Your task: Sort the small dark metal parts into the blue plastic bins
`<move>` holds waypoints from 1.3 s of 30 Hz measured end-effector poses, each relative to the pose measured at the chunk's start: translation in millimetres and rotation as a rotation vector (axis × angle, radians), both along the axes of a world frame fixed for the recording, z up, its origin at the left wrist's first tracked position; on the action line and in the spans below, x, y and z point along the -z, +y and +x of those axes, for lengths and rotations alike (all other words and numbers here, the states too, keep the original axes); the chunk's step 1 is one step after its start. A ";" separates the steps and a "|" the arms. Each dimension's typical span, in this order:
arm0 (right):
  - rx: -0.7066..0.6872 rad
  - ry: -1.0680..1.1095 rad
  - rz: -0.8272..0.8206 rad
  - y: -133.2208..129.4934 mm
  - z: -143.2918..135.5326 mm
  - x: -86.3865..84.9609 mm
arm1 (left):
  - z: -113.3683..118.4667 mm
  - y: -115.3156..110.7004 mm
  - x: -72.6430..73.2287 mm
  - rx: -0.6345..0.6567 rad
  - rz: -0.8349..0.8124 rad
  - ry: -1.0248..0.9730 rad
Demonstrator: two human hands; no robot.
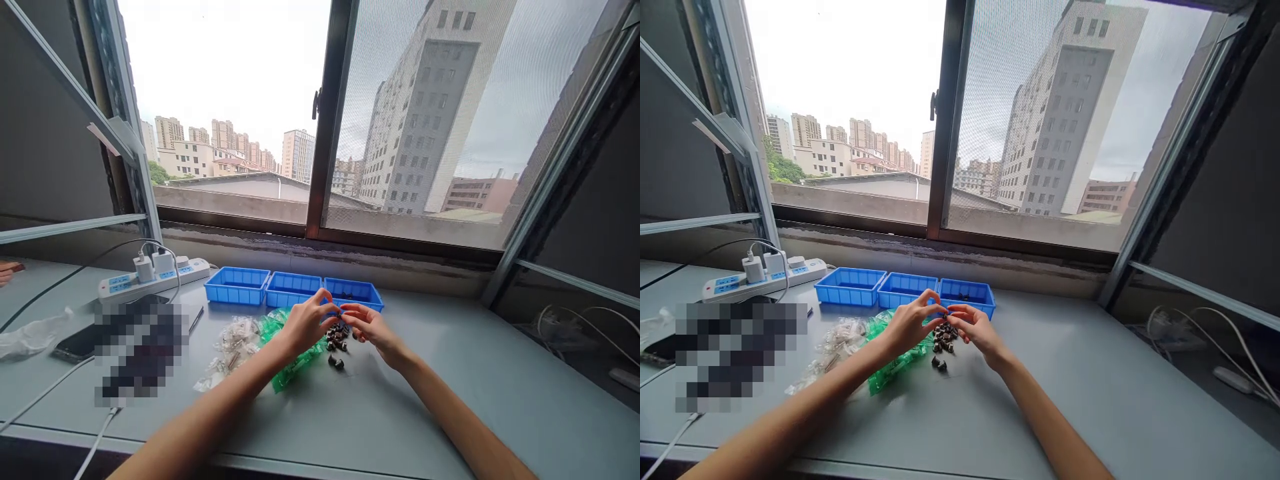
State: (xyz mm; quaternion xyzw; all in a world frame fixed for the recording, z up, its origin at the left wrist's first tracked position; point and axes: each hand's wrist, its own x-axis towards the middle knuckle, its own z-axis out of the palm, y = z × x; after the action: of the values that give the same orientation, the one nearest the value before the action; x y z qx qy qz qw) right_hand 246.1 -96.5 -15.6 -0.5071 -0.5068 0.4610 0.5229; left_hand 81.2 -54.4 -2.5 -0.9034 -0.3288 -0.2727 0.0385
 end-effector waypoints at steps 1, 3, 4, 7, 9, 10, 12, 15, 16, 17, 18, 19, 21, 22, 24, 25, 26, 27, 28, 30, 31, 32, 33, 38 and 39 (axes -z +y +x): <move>0.006 -0.001 0.010 1.2 1.3 1.5 | -0.2 -0.2 -0.2 -0.001 0.010 0.001; 0.018 0.005 0.028 4.2 4.1 4.8 | -0.3 -1.1 -0.8 0.002 0.027 0.005; 0.024 0.013 0.035 5.7 5.5 6.3 | -0.3 -1.6 -1.1 0.004 0.035 0.008; 0.033 0.043 0.038 8.0 7.3 8.6 | 0.0 -2.9 -1.3 0.007 0.051 0.026; 0.029 0.058 0.031 7.0 5.7 7.7 | 0.0 -3.0 -0.7 0.009 0.060 0.032; 0.029 0.063 0.024 5.8 4.2 6.4 | -0.1 -2.7 -0.2 0.011 0.065 0.031; 0.032 0.073 0.007 2.6 0.5 2.7 | -0.3 -2.1 0.8 0.012 0.072 0.025; 0.041 0.084 -0.014 -2.0 -4.0 -3.5 | -0.5 -1.4 2.0 0.000 0.072 0.016; 0.046 0.083 -0.017 -2.8 -4.7 -5.0 | -0.5 -1.4 2.4 -0.002 0.072 0.011; 0.051 0.081 -0.018 -3.2 -5.0 -6.0 | -0.4 -1.4 2.6 -0.004 0.075 0.005; 0.056 0.079 -0.019 -3.1 -4.8 -6.5 | -0.4 -1.5 2.8 -0.005 0.080 -0.004; 0.063 0.076 -0.019 -2.6 -4.4 -6.5 | -0.4 -1.7 2.8 -0.008 0.086 -0.013; 0.066 0.074 -0.017 -1.1 -3.1 -5.5 | -0.4 -1.9 2.3 -0.022 0.098 -0.034; 0.064 0.073 -0.015 -0.3 -2.5 -4.7 | -0.3 -2.0 1.8 -0.030 0.101 -0.042; 0.062 0.071 -0.012 0.6 -1.8 -3.2 | -0.1 -2.0 0.7 -0.044 0.102 -0.056; 0.063 0.069 -0.009 0.6 -1.7 -2.6 | 0.2 -2.0 0.3 -0.048 0.103 -0.061; 0.067 0.068 -0.006 0.5 -1.8 -2.1 | 0.4 -1.8 0.1 -0.047 0.103 -0.065; 0.075 0.069 -0.003 0.2 -1.9 -1.8 | 0.7 -1.7 0.1 -0.045 0.105 -0.068; 0.084 0.073 0.001 -0.1 -2.1 -1.5 | 1.0 -1.5 0.3 -0.043 0.107 -0.071; 0.105 0.089 0.011 -0.7 -2.2 -1.2 | 1.2 -1.1 1.1 -0.042 0.108 -0.070; 0.114 0.098 0.014 -0.9 -2.2 -1.1 | 1.1 -1.0 1.5 -0.043 0.106 -0.066; 0.121 0.107 0.017 -1.0 -2.2 -1.1 | 0.9 -0.9 1.9 -0.044 0.101 -0.059; 0.126 0.114 0.018 -1.0 -2.3 -1.1 | 0.6 -0.8 2.0 -0.044 0.095 -0.047; 0.143 0.134 0.012 -0.9 -3.7 -2.4 | 0.1 -2.0 -0.1 -0.045 0.060 0.023; 0.147 0.136 0.012 -0.9 -3.8 -2.7 | 0.4 -2.5 -0.8 -0.052 0.050 0.032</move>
State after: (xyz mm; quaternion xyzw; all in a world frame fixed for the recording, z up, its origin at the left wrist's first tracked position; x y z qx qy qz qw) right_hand 242.3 -97.5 -12.9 -0.5072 -0.4347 0.4517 0.5914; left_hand 81.5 -56.9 -1.7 -0.8975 -0.3446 -0.2653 0.0736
